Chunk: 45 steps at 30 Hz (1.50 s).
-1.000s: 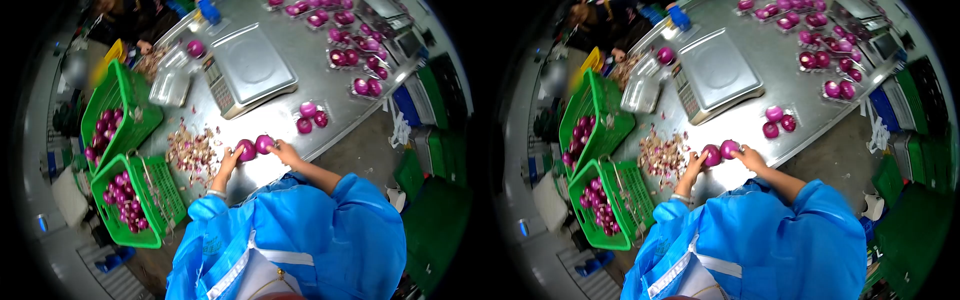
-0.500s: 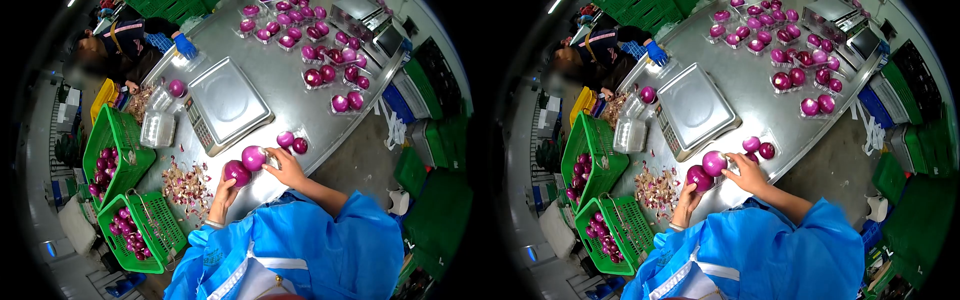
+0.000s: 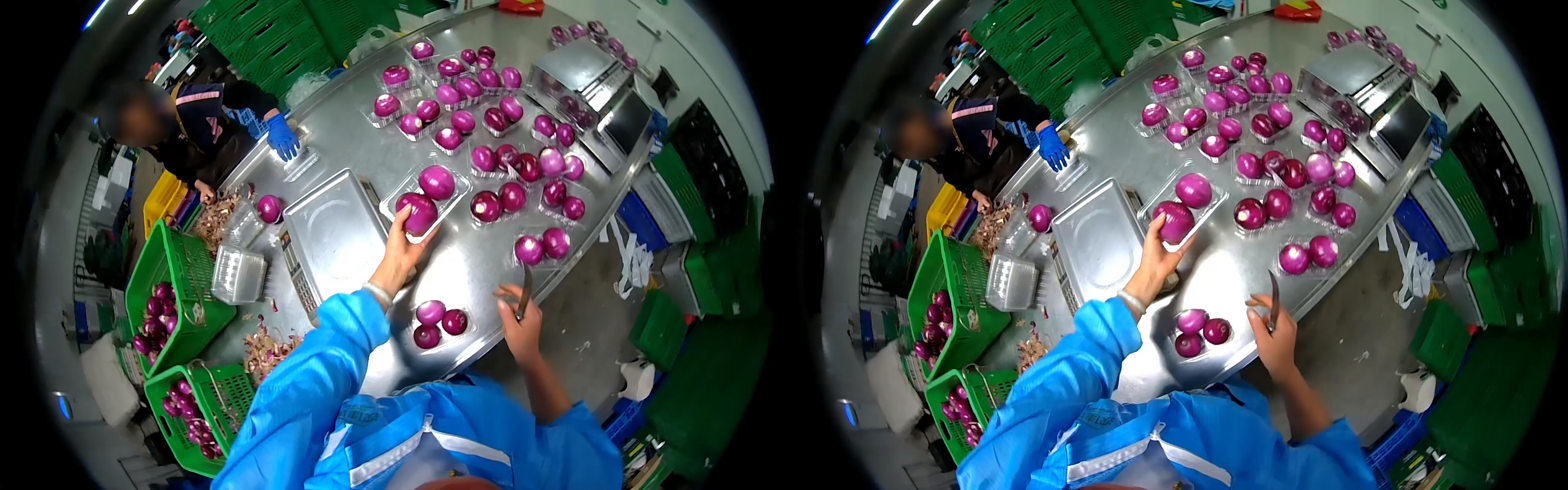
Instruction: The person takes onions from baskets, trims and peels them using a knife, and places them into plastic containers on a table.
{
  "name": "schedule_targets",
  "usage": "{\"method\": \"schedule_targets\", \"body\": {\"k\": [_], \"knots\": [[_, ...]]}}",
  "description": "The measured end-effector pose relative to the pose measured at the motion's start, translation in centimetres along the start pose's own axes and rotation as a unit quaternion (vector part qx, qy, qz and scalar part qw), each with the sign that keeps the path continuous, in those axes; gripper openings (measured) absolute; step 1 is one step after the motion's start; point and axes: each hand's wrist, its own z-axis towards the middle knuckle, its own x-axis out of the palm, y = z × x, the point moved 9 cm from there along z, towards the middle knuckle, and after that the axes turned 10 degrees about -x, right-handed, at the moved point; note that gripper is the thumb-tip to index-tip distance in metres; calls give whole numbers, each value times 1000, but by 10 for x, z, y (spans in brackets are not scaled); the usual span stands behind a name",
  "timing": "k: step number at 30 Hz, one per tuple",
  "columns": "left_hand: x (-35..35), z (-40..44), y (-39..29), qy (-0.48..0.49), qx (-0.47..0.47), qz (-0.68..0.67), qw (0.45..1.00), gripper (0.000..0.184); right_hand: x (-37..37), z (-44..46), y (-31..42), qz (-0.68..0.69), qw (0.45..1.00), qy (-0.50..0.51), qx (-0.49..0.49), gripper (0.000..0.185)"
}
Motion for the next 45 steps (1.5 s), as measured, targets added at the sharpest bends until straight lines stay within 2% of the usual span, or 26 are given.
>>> {"method": "schedule_targets", "body": {"k": [1,2,4,6,7,9,10,11,13,16,19,21,22,23,24,25,26,27,29,31,34,37,41,42,45], "knots": [[-1,26,2,20,-26,-27,999,58,-10,-4,-8,-25,1000,-18,-5,25],[-10,48,-8,62,132,162,976,59,-14,-5,-16,-43,999,-22,-19,24],[-1,55,-14,61,304,362,879,63,-18,-9,-42,31,998,-49,38,21],[0,69,-15,-16,193,204,960,72,-10,-9,-36,84,991,-63,84,24],[-12,86,0,-61,62,15,996,78,0,-6,-32,87,992,-39,83,25],[-34,110,7,-113,49,36,992,88,15,-7,-26,87,993,-6,85,27],[-37,116,6,-105,42,37,993,97,26,-5,-22,89,994,26,60,27],[-43,121,6,-137,44,46,989,90,36,-3,-21,83,994,51,53,27],[-62,141,3,-212,2,167,963,77,54,0,-14,69,992,100,41,28],[-40,107,-18,-281,3,393,876,57,77,7,5,66,989,132,22,26],[-16,32,-52,-89,106,307,942,42,91,2,8,63,983,174,-16,27],[-17,-51,-119,-70,192,383,901,29,96,-3,10,59,980,189,-16,26],[-48,-78,-158,-160,222,464,842,26,99,-8,13,58,980,191,-3,24],[-80,-105,-196,-189,255,455,832,26,101,-14,15,55,979,194,11,23],[-107,-139,-238,-223,304,499,781,30,103,-20,16,44,979,197,4,22],[-130,-180,-276,-317,352,521,711,34,105,-26,15,35,978,205,-1,21],[-163,-214,-314,-425,317,571,626,39,109,-32,15,28,977,211,-7,20],[-165,-263,-330,-477,297,545,622,42,114,-38,18,21,976,217,-10,19],[-197,-308,-369,-522,388,641,407,38,125,-50,28,32,976,217,-3,18],[-243,-319,-389,-546,331,712,292,37,137,-64,28,33,974,224,6,18],[-301,-308,-388,-530,85,756,374,32,157,-80,56,-26,962,262,-77,18],[-298,-301,-391,-520,109,803,269,26,178,-97,76,-55,947,279,-148,18],[-289,-306,-390,-508,271,776,257,15,190,-124,87,-98,932,300,-177,17],[-295,-306,-391,-519,262,765,278,13,193,-130,88,-102,932,304,-170,17],[-299,-312,-381,-520,301,754,266,13,205,-149,90,-101,929,316,-160,17]]}}
